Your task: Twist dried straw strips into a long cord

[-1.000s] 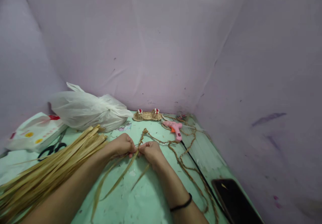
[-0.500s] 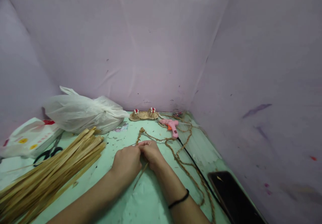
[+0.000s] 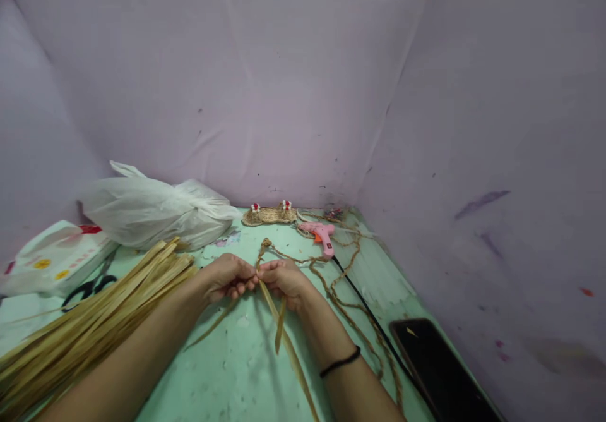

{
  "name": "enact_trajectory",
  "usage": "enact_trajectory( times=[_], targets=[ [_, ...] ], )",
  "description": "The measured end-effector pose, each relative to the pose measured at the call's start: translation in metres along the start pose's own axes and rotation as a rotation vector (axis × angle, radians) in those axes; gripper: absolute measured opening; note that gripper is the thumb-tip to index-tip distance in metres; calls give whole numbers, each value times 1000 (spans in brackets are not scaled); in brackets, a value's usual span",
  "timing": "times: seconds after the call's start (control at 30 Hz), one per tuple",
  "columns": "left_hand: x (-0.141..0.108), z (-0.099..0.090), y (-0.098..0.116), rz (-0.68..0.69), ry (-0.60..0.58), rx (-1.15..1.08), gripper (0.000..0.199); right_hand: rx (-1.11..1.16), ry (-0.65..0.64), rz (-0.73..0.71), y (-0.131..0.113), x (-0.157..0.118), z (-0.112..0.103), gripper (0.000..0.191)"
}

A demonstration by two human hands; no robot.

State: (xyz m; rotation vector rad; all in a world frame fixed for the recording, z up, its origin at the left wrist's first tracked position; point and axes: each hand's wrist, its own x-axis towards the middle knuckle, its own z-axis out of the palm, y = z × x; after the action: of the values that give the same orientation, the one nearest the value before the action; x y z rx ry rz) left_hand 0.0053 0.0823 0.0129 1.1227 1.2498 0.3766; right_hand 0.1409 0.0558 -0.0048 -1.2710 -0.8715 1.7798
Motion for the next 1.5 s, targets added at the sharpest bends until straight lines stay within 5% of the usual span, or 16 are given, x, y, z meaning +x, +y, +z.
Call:
enact_trajectory(
  times=[0.13,0.37,0.5,0.67,0.8,0.9,1.03,1.13,1.27,1.4,1.5],
  targets=[
    [2,-2,-3,-10,13,55,8,-245,37,-125,3,6,-2,10],
    [-4,12,-4,113,221,123,21,-964,233,-388,2,1,1,14],
    [-5,19,-4,118,246,132,22,-1258,409,-338,-6,-17,14,18],
    [-10,20,2,50,267,50,22,-1371,511,-271,-10,-29,32,18],
    [-10,14,2,26,136,5,18,-1395,541,-271,-7,-36,42,20],
    [-10,9,1,93,47,25,15,-1443,512,-237,-3,-45,52,22],
    [-11,6,1,79,83,104,13,-1510,408,-190,-4,-55,56,22],
    [-9,1,1,75,70,125,7,-1392,374,-212,-13,-52,42,20],
    [-5,-8,-2,77,-1,114,7,-872,411,-314,-20,-31,17,18],
    [-3,-11,-4,81,-66,97,8,-306,172,-73,-8,-11,13,13],
    [-3,-9,-4,67,-58,145,7,-258,116,-19,1,-4,16,15]
  ],
)
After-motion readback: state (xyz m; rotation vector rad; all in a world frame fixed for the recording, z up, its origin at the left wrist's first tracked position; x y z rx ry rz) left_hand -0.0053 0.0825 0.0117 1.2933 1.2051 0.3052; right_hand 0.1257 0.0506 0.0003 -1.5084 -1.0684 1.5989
